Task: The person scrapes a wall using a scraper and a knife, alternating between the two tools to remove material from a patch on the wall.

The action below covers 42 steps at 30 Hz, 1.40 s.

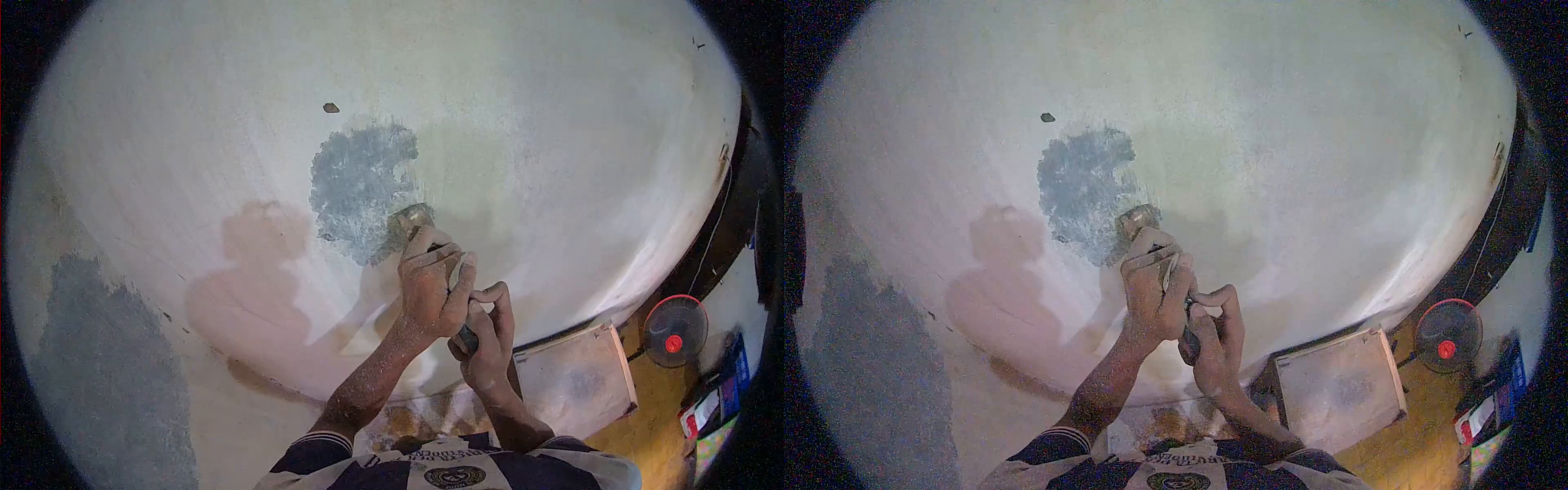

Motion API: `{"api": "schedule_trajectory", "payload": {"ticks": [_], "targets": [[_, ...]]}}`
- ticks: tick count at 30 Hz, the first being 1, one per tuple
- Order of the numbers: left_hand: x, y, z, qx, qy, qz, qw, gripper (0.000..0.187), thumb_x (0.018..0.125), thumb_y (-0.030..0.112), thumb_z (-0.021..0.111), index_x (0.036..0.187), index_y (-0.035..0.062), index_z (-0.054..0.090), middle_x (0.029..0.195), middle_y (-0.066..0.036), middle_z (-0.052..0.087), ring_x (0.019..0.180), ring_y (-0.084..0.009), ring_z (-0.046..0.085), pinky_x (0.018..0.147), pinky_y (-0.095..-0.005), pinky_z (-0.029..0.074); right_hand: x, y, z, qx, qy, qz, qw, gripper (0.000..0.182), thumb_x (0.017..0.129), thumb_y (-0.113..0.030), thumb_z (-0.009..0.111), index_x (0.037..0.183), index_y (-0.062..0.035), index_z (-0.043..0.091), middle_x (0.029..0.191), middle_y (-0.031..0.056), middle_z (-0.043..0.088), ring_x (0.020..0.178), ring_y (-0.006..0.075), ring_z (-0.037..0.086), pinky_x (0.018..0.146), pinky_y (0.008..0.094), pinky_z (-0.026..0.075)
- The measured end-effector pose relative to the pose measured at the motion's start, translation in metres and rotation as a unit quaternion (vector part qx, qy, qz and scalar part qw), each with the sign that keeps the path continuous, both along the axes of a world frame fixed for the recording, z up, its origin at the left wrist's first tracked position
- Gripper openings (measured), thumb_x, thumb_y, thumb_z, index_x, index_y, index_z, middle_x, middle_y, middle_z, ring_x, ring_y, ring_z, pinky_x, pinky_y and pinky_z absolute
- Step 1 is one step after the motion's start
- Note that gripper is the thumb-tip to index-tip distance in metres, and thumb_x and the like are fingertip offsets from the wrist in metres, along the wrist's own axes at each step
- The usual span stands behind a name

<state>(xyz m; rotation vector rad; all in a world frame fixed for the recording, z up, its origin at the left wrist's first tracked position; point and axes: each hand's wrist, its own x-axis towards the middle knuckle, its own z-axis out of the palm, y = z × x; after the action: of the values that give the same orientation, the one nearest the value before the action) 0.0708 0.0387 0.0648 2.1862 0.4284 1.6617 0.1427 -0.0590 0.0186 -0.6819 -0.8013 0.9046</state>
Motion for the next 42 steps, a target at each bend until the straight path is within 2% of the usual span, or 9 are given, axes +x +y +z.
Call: {"api": "schedule_trajectory", "payload": {"ticks": [7,10,13,19,22,30,36,39,42], "targets": [[-0.003,0.006,0.0,0.04,0.021,0.026,0.999,0.023,0.082,0.014,0.06,0.068,-0.0047,0.061,0.073,-0.019,0.054,0.076,-0.035,0.053,0.073,-0.0461,0.041,-0.001,0.006,-0.005,-0.005,-0.047,-0.024,0.999,0.009,0.102,-0.015,0.047,0.106,-0.0102,0.042,0.059,-0.0031,0.045,0.044,0.003,0.035,0.039,0.0223,0.026],[0.001,-0.002,-0.013,-0.046,-0.037,-0.001,0.998,0.024,0.082,0.013,0.06,0.066,-0.0047,0.059,0.073,-0.019,0.053,0.074,-0.0353,0.052,0.073,-0.0462,0.04,-0.007,0.0,-0.012,-0.01,-0.038,-0.027,0.999,0.008,0.101,-0.014,0.047,0.106,-0.0101,0.042,0.06,-0.003,0.046,0.043,0.0031,0.035,0.039,0.0227,0.027],[-0.007,0.005,0.012,0.094,0.043,0.032,0.994,0.024,0.083,0.013,0.06,0.067,-0.0045,0.059,0.074,-0.019,0.053,0.074,-0.0353,0.051,0.071,-0.0464,0.04,-0.005,0.009,-0.006,0.015,-0.042,-0.047,0.998,0.008,0.101,-0.013,0.047,0.106,-0.01,0.042,0.06,-0.0028,0.046,0.043,0.0033,0.035,0.039,0.0229,0.027],[-0.004,0.011,-0.016,0.039,0.005,0.007,0.999,0.018,0.084,0.012,0.055,0.073,-0.002,0.056,0.081,-0.014,0.051,0.075,-0.0294,0.052,0.071,-0.0421,0.04,-0.006,0.012,-0.009,0.009,-0.047,-0.057,0.997,0.008,0.101,-0.013,0.048,0.105,-0.0097,0.043,0.062,-0.002,0.048,0.044,0.0035,0.037,0.039,0.0227,0.028],[-0.002,0.01,0.01,0.049,0.024,0.038,0.998,0.019,0.084,0.011,0.056,0.07,-0.0019,0.054,0.081,-0.014,0.051,0.075,-0.0281,0.053,0.072,-0.0419,0.041,-0.006,0.011,-0.001,0.007,-0.038,-0.032,0.999,0.008,0.101,-0.016,0.047,0.106,-0.0113,0.041,0.063,-0.0024,0.048,0.045,0.0029,0.036,0.039,0.0215,0.027],[0.001,0.008,0.013,-0.047,-0.012,-0.016,0.999,0.025,0.084,0.013,0.058,0.067,-0.0063,0.059,0.076,-0.02,0.052,0.074,-0.0346,0.05,0.072,-0.0463,0.04,-0.007,0.007,0.019,0.015,-0.042,-0.03,0.999,0.005,0.102,-0.016,0.043,0.105,-0.0142,0.04,0.061,-0.0043,0.045,0.044,0.0017,0.032,0.038,0.0204,0.023],[0.001,0.015,0.007,0.084,-0.015,0.016,0.996,0.013,0.09,0.013,0.052,0.086,0.0006,0.051,0.063,-0.007,0.049,0.059,-0.0183,0.05,0.065,-0.0358,0.044,-0.004,0.004,0.014,-0.002,-0.036,-0.018,0.999,0.005,0.101,-0.014,0.044,0.105,-0.0137,0.04,0.063,-0.0038,0.047,0.045,0.0019,0.033,0.039,0.0202,0.024],[0.0,0.007,0.015,-0.046,-0.018,-0.04,0.998,0.017,0.088,0.013,0.055,0.08,-0.002,0.054,0.068,-0.011,0.051,0.064,-0.0241,0.051,0.067,-0.0392,0.043,-0.007,0.004,0.022,-0.012,-0.04,-0.021,0.999,0.006,0.101,-0.014,0.044,0.105,-0.0139,0.04,0.066,-0.0028,0.049,0.047,0.0019,0.034,0.039,0.0201,0.024],[-0.001,0.015,0.004,-0.002,-0.029,-0.013,0.999,0.023,0.082,0.012,0.062,0.069,-0.0062,0.06,0.078,-0.02,0.055,0.075,-0.0331,0.054,0.067,-0.0443,0.042,-0.006,0.01,0.008,-0.027,-0.032,-0.007,0.999,0.007,0.101,-0.015,0.045,0.106,-0.0139,0.04,0.07,-0.0017,0.05,0.048,0.002,0.035,0.039,0.0199,0.025]]}}
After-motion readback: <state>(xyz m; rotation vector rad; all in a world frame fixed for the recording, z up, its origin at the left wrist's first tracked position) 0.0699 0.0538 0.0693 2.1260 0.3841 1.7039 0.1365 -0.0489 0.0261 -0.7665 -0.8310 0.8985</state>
